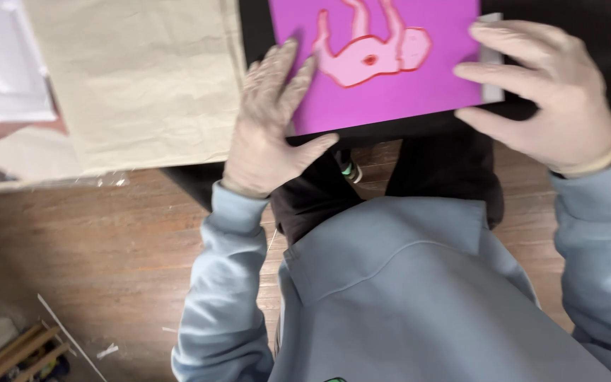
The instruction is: Aligning artwork on a mounting board and securing it with spring clamps.
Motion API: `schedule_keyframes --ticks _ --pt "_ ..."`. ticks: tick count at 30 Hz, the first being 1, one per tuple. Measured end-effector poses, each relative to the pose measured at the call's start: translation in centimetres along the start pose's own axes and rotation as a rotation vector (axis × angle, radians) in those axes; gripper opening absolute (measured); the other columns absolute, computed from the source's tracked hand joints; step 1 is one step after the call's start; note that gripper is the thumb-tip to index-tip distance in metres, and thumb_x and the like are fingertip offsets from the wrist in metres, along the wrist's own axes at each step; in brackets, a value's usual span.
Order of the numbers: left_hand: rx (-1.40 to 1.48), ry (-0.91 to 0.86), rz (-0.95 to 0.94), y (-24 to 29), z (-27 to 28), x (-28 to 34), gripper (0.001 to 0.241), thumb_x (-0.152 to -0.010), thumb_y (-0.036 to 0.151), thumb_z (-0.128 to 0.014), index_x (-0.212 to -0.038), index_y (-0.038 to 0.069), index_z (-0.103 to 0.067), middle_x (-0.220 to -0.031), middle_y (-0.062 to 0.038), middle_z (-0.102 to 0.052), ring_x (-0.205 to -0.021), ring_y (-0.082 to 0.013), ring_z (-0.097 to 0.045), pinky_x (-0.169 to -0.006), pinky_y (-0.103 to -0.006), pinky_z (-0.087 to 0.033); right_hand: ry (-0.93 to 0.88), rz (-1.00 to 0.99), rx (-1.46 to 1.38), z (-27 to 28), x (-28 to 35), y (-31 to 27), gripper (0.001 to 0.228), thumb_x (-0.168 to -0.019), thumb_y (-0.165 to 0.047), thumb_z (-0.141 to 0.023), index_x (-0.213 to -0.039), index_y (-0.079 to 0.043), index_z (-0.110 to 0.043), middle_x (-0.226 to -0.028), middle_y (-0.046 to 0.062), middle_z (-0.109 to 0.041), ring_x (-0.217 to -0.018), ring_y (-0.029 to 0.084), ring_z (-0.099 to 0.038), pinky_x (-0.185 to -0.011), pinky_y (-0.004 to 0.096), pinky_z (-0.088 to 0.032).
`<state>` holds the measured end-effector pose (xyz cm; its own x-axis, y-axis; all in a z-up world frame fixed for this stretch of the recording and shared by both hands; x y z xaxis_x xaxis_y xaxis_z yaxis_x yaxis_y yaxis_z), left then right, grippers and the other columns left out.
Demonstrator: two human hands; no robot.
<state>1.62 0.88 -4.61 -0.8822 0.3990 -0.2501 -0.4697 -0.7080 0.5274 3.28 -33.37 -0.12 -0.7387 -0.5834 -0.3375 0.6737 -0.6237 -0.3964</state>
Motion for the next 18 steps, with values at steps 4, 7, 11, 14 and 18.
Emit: schedule_keyframes --ticks 4,7,11,14,18 --pt "-0.029 0.015 0.002 -0.2 -0.3 0.3 0.095 -0.09 0.059 -0.086 -0.16 0.014 -0.04 -0.167 -0.021 -0.032 -0.158 -0.043 -0.031 -0.133 -0.0621 -0.025 -0.059 -0.082 -0.001 -0.7 0.6 0.6 0.046 -0.085 -0.015 -0.092 -0.127 -0.007 -0.075 -0.153 0.014 -0.061 -0.141 0.032 -0.057 -0.117 0.045 -0.052" --pt "0.022 0.03 -0.002 0.1 0.0 0.5 0.095 -0.091 0.059 -0.085 -0.162 0.018 -0.038 -0.171 -0.016 -0.029 -0.161 -0.0393 -0.031 -0.136 -0.0592 -0.025 -0.111 -0.167 -0.009 -3.6 4.1 3.8 0.041 -0.096 -0.015 -0.091 -0.133 -0.009 -0.073 -0.153 0.013 -0.056 -0.149 0.028 -0.052 -0.121 0.036 -0.046" --pt "0.005 -0.011 0.061 1.0 0.9 0.4 0.093 -0.09 0.056 -0.084 -0.163 0.02 -0.038 -0.172 -0.011 -0.029 -0.162 -0.0357 -0.03 -0.137 -0.0557 -0.025 -0.111 -0.133 -0.04 -3.9 4.5 4.6 0.043 -0.093 -0.014 -0.091 -0.132 -0.005 -0.072 -0.151 0.015 -0.056 -0.146 0.028 -0.052 -0.123 0.039 -0.047" --pt "-0.009 -0.003 0.054 0.9 0.8 0.4 0.092 -0.094 0.056 -0.084 -0.164 0.021 -0.036 -0.172 -0.007 -0.026 -0.158 -0.0321 -0.027 -0.134 -0.0501 -0.023 -0.117 -0.116 -0.022 -4.2 4.6 5.0 0.044 -0.092 -0.012 -0.091 -0.131 -0.002 -0.072 -0.152 0.018 -0.055 -0.146 0.03 -0.051 -0.124 0.041 -0.047" --pt "-0.011 -0.04 0.056 0.7 0.8 0.3 0.094 -0.092 0.055 -0.084 -0.164 0.02 -0.036 -0.172 -0.008 -0.026 -0.162 -0.0338 -0.027 -0.138 -0.052 -0.024 -0.137 -0.1 -0.012 -4.3 4.7 5.1 0.045 -0.09 -0.007 -0.089 -0.129 0.001 -0.069 -0.156 0.019 -0.052 -0.146 0.031 -0.05 -0.123 0.043 -0.047"
Point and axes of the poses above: each hand's wrist, its own x-axis away from the middle knuckle, its own z-axis out of the back of the hand, y = z × x, the point moved 2 cm from there along -x, towards the middle knuckle
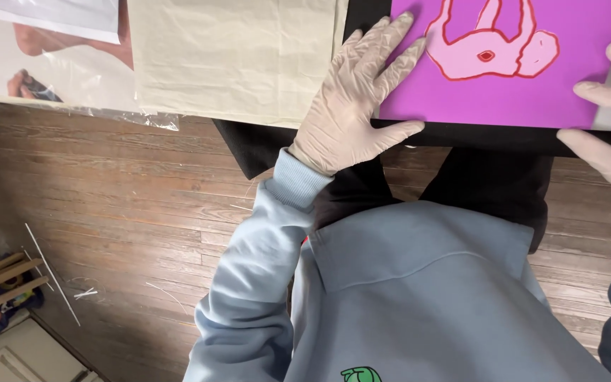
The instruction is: Aligning artwork on a mounting board and securing it with spring clamps.
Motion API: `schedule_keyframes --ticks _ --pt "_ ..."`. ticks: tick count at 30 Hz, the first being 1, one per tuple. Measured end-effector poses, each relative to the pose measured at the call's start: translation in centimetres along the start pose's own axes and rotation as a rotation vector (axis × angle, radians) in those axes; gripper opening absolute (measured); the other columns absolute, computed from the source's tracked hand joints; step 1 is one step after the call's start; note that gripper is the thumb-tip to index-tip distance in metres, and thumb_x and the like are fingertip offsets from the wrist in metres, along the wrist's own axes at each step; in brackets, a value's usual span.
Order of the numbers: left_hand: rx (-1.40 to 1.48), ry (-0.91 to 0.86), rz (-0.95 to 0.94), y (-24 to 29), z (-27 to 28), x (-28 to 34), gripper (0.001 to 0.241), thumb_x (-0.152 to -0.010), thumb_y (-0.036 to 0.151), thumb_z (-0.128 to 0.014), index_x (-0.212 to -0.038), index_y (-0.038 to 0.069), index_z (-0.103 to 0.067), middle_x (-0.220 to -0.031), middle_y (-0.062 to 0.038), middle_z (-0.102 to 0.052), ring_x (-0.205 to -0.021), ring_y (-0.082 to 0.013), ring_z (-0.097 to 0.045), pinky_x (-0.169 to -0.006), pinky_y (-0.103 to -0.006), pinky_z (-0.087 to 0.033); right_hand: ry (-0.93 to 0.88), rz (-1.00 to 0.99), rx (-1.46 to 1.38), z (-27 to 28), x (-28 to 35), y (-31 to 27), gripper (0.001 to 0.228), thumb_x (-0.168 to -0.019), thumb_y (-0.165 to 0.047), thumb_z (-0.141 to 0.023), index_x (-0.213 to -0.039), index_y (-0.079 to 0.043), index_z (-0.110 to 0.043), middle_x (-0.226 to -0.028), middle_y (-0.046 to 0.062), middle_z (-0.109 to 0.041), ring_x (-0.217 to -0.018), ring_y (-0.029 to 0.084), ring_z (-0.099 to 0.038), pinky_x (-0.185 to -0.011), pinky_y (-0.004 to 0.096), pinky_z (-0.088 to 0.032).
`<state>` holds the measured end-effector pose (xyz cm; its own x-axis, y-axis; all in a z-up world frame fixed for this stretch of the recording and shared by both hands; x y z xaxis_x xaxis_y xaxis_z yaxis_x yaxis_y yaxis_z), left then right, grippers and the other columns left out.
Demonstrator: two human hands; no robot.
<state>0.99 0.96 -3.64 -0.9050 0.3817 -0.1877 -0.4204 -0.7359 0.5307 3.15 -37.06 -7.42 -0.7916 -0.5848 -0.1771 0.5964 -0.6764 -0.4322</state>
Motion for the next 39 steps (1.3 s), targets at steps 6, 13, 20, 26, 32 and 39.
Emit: schedule_keyframes --ticks 6,13,20,26,32,39 --pt "-0.036 0.0 -0.016 -0.1 -0.2 0.1 0.095 -0.094 0.057 -0.084 -0.164 0.018 -0.035 -0.172 -0.01 -0.025 -0.162 -0.0346 -0.028 -0.138 -0.0526 -0.024 0.001 0.016 -0.033 -0.2 -0.4 -0.2 0.049 -0.086 -0.003 -0.087 -0.13 0.004 -0.067 -0.159 0.022 -0.049 -0.147 0.034 -0.049 -0.124 0.044 -0.05" --pt "-0.032 -0.015 -0.006 0.1 -0.1 -0.1 0.093 -0.093 0.055 -0.084 -0.164 0.019 -0.035 -0.172 -0.01 -0.026 -0.162 -0.0342 -0.027 -0.138 -0.0517 -0.023 0.047 -0.093 -0.232 -0.7 0.9 0.9 0.041 -0.1 -0.012 -0.084 -0.136 -0.002 -0.066 -0.161 0.021 -0.05 -0.148 0.031 -0.049 -0.124 0.04 -0.051" --pt "0.044 0.015 -0.032 0.2 0.2 -0.2 0.094 -0.089 0.05 -0.089 -0.163 0.018 -0.039 -0.171 -0.011 -0.03 -0.162 -0.0355 -0.032 -0.137 -0.0543 -0.026 0.013 -0.108 -0.016 1.7 -0.6 -1.9 0.043 -0.096 -0.012 -0.094 -0.135 -0.01 -0.075 -0.155 0.01 -0.056 -0.148 0.025 -0.052 -0.123 0.035 -0.045" --pt "0.046 0.013 -0.056 -0.2 -0.2 -0.3 0.096 -0.087 0.05 -0.091 -0.162 0.017 -0.041 -0.17 -0.012 -0.03 -0.16 -0.0374 -0.031 -0.136 -0.0554 -0.026 0.08 -0.032 -0.023 4.5 -3.5 -5.6 0.047 -0.085 -0.011 -0.095 -0.127 -0.007 -0.076 -0.148 0.011 -0.061 -0.14 0.031 -0.059 -0.114 0.042 -0.051" --pt "0.051 0.007 -0.04 0.0 -0.1 -0.3 0.091 -0.089 0.046 -0.091 -0.161 0.018 -0.044 -0.171 -0.011 -0.032 -0.162 -0.037 -0.032 -0.136 -0.0555 -0.026 0.118 0.098 0.053 5.2 -4.3 -6.4 0.043 -0.075 -0.009 -0.094 -0.114 -0.003 -0.074 -0.136 0.014 -0.059 -0.127 0.036 -0.058 -0.108 0.048 -0.05" --pt "0.018 -0.001 -0.021 0.2 -0.2 -0.3 0.09 -0.09 0.043 -0.092 -0.162 0.018 -0.044 -0.171 -0.01 -0.031 -0.162 -0.0364 -0.03 -0.137 -0.0553 -0.024 0.095 0.207 0.098 5.4 -3.9 -6.7 0.029 -0.088 -0.009 -0.093 -0.111 -0.011 -0.077 -0.133 0.005 -0.063 -0.127 0.029 -0.057 -0.11 0.041 -0.047"
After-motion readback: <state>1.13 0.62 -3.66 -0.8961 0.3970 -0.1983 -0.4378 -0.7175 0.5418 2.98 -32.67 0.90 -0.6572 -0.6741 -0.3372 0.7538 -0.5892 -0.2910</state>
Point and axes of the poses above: each hand's wrist, its own x-axis away from the middle knuckle, its own z-axis out of the back of the hand, y = z × x, the point moved 2 cm from there along -x, towards the middle knuckle
